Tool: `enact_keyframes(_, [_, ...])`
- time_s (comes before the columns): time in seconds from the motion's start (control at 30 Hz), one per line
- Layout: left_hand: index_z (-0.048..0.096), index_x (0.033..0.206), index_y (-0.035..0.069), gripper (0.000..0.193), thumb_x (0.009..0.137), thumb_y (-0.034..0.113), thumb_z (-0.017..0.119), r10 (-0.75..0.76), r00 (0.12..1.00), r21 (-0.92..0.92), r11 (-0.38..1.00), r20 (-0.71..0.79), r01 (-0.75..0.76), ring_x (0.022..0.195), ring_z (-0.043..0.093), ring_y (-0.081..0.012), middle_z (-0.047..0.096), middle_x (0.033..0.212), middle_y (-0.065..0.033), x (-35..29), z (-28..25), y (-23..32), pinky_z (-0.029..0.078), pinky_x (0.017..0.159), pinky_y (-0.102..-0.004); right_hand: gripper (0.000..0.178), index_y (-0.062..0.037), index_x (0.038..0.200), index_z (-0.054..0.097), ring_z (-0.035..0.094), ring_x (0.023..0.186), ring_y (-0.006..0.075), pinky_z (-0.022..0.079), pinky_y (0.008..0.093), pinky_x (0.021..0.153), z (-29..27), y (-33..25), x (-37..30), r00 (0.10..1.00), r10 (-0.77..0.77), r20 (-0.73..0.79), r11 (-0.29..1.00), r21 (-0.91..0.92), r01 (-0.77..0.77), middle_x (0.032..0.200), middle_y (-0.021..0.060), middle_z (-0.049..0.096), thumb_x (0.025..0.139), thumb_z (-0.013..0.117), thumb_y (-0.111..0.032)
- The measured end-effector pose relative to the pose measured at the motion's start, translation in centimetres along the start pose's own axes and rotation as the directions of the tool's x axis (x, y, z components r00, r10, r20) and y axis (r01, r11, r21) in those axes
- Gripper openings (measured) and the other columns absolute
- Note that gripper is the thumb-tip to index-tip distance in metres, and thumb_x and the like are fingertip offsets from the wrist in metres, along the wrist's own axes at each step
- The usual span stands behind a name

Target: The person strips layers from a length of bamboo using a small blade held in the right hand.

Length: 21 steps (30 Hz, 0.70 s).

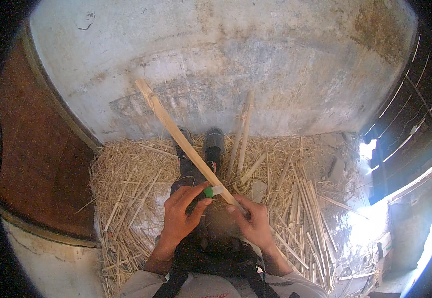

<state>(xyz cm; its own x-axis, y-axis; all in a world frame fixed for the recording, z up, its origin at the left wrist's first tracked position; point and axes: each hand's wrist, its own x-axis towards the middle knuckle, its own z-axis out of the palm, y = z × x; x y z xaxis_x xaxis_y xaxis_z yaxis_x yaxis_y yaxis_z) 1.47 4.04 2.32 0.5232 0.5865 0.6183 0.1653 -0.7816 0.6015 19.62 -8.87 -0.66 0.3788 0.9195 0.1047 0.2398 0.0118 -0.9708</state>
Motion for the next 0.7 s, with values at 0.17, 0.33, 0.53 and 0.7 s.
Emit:
enact_keyframes(0.17, [0.076, 0.125, 0.004, 0.039, 0.089, 0.013, 0.088, 0.031, 0.996, -0.025, 0.999, -0.084, -0.033, 0.087, 0.078, -0.0291, 0.079, 0.103, -0.0152, -0.1, 0.4, -0.5, 0.06, 0.073, -0.0379, 0.028, 0.0013, 0.125, 0.073, 0.05, 0.074, 0.0053, 0.039, 0.0251, 0.064, 0.1, -0.8, -0.2, 1.0, 0.012, -0.015, 1.0, -0.019, -0.012, 0.087, -0.0016, 0.067, 0.106, 0.069, -0.018])
enact_keyframes(0.33, [0.08, 0.115, 0.004, 0.032, 0.085, 0.01, 0.09, -0.026, 0.993, 0.021, 0.999, -0.116, 0.029, 0.082, 0.078, -0.0249, 0.08, 0.099, -0.0144, 0.2, -0.1, 0.0, 0.059, 0.068, -0.0351, 0.026, 0.0018, 0.119, 0.075, 0.056, 0.07, 0.008, 0.045, 0.0302, 0.061, 0.3, -1.2, -0.2, 0.999, -0.002, -0.038, 1.0, -0.029, 0.001, 0.081, 0.0068, 0.069, 0.102, 0.072, -0.017])
enact_keyframes(0.53, [0.081, 0.115, 0.003, 0.031, 0.086, 0.009, 0.089, -0.057, 0.986, 0.014, 0.998, -0.159, 0.06, 0.081, 0.078, -0.0228, 0.08, 0.096, -0.0146, 1.4, -1.6, -0.4, 0.058, 0.067, -0.0338, 0.026, 0.0015, 0.122, 0.076, 0.053, 0.076, 0.0052, 0.041, 0.025, 0.066, 0.4, -0.8, -0.9, 0.999, 0.028, -0.021, 0.997, -0.073, -0.03, 0.088, 0.0015, 0.07, 0.104, 0.071, -0.016])
enact_keyframes(0.7, [0.081, 0.115, 0.003, 0.03, 0.087, 0.009, 0.088, -0.117, 0.988, -0.006, 0.993, -0.1, 0.117, 0.081, 0.078, -0.0224, 0.079, 0.095, -0.014, 1.4, -1.8, 0.3, 0.058, 0.067, -0.0335, 0.028, 0.0038, 0.119, 0.075, 0.064, 0.072, 0.0104, 0.052, 0.0323, 0.065, 0.5, 2.0, -0.7, 0.995, -0.062, -0.077, 0.998, 0.014, 0.063, 0.082, 0.0138, 0.073, 0.098, 0.077, -0.014])
